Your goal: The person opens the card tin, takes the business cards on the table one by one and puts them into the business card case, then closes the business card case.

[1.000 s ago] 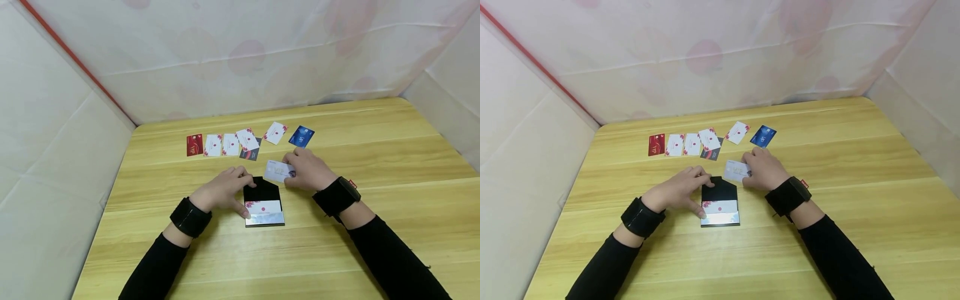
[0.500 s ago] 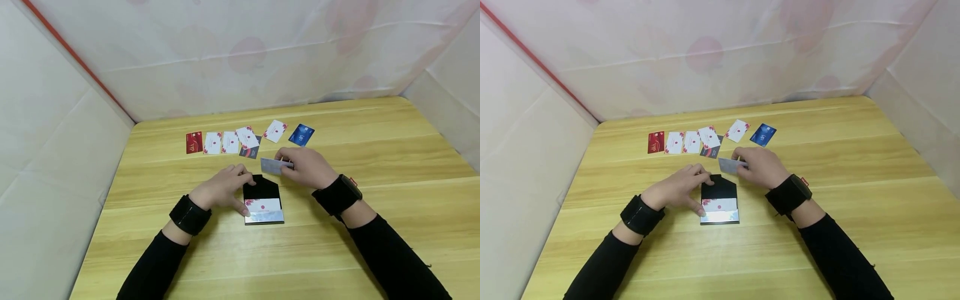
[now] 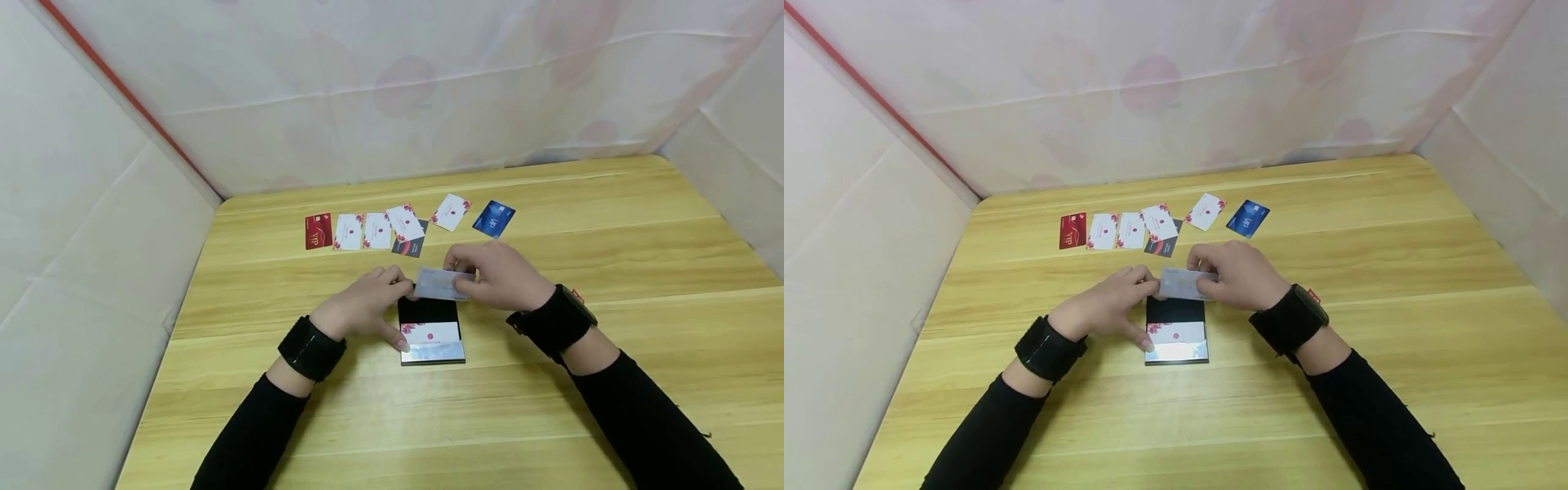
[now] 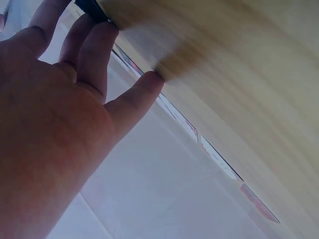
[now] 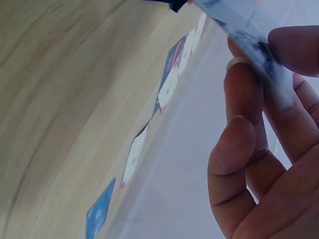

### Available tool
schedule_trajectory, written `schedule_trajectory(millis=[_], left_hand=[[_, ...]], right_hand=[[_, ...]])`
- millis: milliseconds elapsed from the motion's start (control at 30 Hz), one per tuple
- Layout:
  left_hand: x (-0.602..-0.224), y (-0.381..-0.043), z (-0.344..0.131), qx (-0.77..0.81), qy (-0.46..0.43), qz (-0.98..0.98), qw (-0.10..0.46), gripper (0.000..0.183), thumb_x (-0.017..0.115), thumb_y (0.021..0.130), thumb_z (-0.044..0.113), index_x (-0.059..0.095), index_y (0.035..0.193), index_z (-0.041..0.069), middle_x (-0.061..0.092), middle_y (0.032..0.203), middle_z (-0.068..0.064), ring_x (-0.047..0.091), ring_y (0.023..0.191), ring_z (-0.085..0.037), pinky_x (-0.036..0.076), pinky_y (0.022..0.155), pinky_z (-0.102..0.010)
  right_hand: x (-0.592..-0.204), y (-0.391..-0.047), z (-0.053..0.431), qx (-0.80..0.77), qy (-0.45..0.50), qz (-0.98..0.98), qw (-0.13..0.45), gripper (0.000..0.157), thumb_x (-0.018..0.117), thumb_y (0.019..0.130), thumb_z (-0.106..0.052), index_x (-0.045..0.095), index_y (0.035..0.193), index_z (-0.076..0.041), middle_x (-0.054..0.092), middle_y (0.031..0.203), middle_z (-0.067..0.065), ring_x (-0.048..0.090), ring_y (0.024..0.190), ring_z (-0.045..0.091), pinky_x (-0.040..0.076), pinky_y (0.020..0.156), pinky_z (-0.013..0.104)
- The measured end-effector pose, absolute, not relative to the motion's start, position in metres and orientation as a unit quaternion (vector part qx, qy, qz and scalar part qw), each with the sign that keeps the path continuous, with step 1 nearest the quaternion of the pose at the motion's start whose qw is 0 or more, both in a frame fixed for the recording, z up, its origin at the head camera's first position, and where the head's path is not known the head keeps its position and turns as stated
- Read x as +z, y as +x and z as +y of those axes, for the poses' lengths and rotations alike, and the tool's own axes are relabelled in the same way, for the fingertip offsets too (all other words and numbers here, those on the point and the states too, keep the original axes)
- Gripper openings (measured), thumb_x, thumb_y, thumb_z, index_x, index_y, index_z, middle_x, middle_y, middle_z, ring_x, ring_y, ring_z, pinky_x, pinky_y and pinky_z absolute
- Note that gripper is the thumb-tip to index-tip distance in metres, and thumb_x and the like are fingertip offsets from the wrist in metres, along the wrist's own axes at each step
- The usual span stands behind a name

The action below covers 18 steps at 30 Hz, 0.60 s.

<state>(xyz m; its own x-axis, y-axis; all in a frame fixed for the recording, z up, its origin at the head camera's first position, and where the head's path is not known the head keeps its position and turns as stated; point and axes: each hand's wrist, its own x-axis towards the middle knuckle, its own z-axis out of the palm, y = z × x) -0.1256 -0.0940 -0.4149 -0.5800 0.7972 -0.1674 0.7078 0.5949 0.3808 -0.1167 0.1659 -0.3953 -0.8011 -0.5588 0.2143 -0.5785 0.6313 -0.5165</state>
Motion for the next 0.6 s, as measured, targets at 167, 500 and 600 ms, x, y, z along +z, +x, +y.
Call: schedule_trajectory(millis=[167, 500, 600], left_hand=[[-0.416, -0.127, -0.095, 0.128, 0.427, 0.881, 0.160, 0.082, 0.073, 0.060, 0.066, 0.052, 0.124, 0.018, 0.041, 0.113, 0.006, 0.035, 0.094, -0.014, 0.037, 0.078, -0.027], [-0.415, -0.128, -0.096, 0.117, 0.434, 0.879, 0.158, 0.090, 0.071, 0.060, 0.068, 0.048, 0.130, 0.017, 0.040, 0.114, 0.006, 0.035, 0.094, -0.013, 0.036, 0.078, -0.027], [-0.415, -0.128, -0.095, 0.125, 0.434, 0.878, 0.158, 0.081, 0.072, 0.060, 0.067, 0.051, 0.123, 0.020, 0.042, 0.112, 0.005, 0.036, 0.093, -0.014, 0.037, 0.077, -0.027]], right_hand=[[-0.394, -0.114, 0.160, 0.303, 0.338, -0.891, -0.007, 0.014, 0.059, 0.081, -0.009, 0.059, 0.087, -0.021, 0.061, 0.073, -0.013, 0.049, 0.055, 0.005, 0.036, 0.046, 0.027], [-0.402, -0.108, 0.146, 0.274, 0.374, -0.884, -0.051, 0.013, 0.056, 0.085, -0.010, 0.057, 0.089, -0.022, 0.050, 0.061, -0.012, 0.040, 0.049, 0.003, 0.034, 0.046, 0.025], [-0.404, -0.107, 0.145, 0.267, 0.369, -0.887, -0.071, 0.012, 0.056, 0.086, -0.011, 0.058, 0.090, -0.022, 0.048, 0.060, -0.012, 0.040, 0.048, 0.004, 0.033, 0.046, 0.024]])
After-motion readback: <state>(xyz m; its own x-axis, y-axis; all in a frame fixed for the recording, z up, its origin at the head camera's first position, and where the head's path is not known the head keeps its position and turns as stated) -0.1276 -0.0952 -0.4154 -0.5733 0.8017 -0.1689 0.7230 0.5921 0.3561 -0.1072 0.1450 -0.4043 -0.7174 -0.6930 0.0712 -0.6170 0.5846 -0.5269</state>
